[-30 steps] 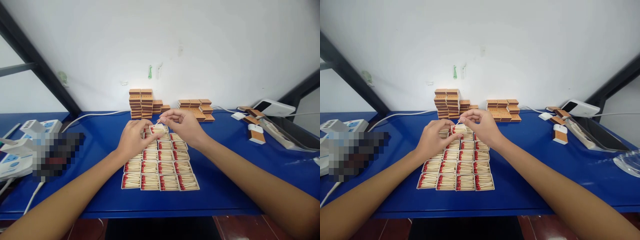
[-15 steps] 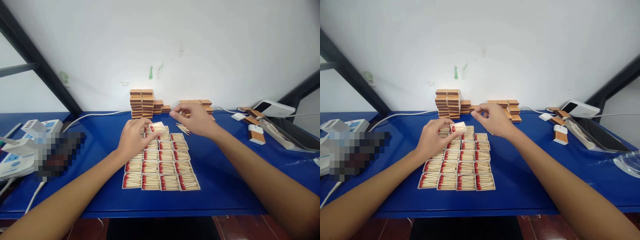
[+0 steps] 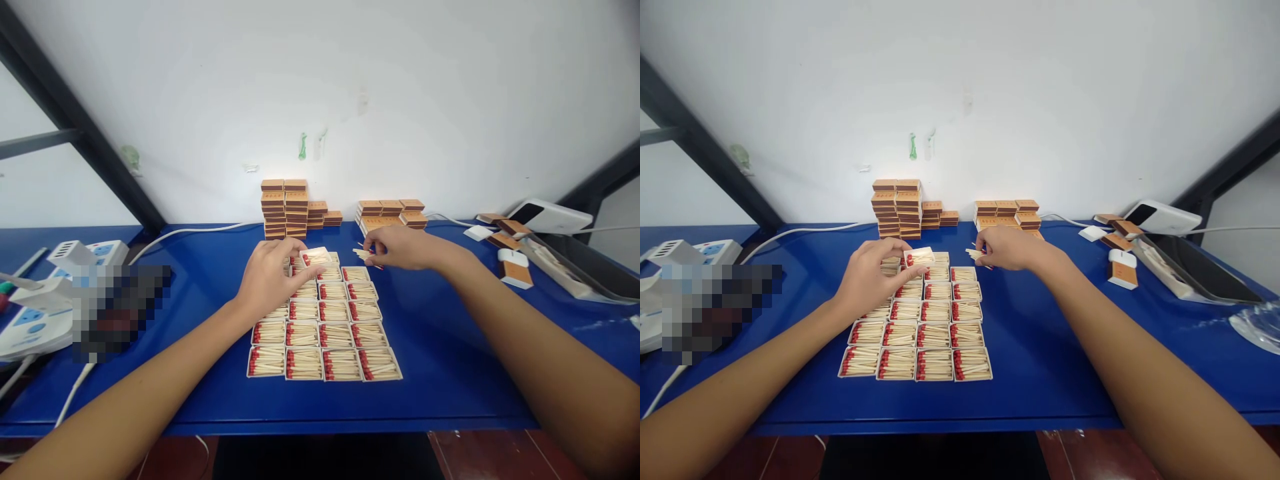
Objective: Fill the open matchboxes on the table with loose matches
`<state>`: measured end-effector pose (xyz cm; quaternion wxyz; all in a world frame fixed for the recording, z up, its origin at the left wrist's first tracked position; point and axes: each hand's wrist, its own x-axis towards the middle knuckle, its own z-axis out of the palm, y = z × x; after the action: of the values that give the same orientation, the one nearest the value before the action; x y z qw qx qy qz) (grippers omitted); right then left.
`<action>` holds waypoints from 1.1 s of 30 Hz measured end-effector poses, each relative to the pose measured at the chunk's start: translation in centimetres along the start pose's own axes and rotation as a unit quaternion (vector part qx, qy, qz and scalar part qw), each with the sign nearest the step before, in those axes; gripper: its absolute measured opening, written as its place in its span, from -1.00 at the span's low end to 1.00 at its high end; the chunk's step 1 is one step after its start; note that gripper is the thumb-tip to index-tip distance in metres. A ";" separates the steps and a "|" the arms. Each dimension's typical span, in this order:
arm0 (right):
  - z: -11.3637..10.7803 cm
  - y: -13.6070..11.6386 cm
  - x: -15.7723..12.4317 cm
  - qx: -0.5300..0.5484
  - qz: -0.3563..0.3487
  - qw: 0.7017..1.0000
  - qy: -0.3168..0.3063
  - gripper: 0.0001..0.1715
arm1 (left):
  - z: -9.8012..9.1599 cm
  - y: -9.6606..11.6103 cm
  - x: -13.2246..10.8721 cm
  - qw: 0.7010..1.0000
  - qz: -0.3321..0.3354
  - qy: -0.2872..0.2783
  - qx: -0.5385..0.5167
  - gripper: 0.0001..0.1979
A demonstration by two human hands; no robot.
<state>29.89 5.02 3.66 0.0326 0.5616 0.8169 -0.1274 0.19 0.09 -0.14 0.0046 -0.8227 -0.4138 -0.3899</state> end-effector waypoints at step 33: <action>-0.3 0.2 -0.3 0.032 -0.020 0.999 0.007 -0.69 | -0.1 0.1 0.0 1.000 -0.001 -0.016 0.004 -0.63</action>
<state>30.19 4.90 3.99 0.0065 0.5468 0.8237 -0.1502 0.20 -0.01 -0.09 0.0009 -0.8282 -0.4163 -0.3752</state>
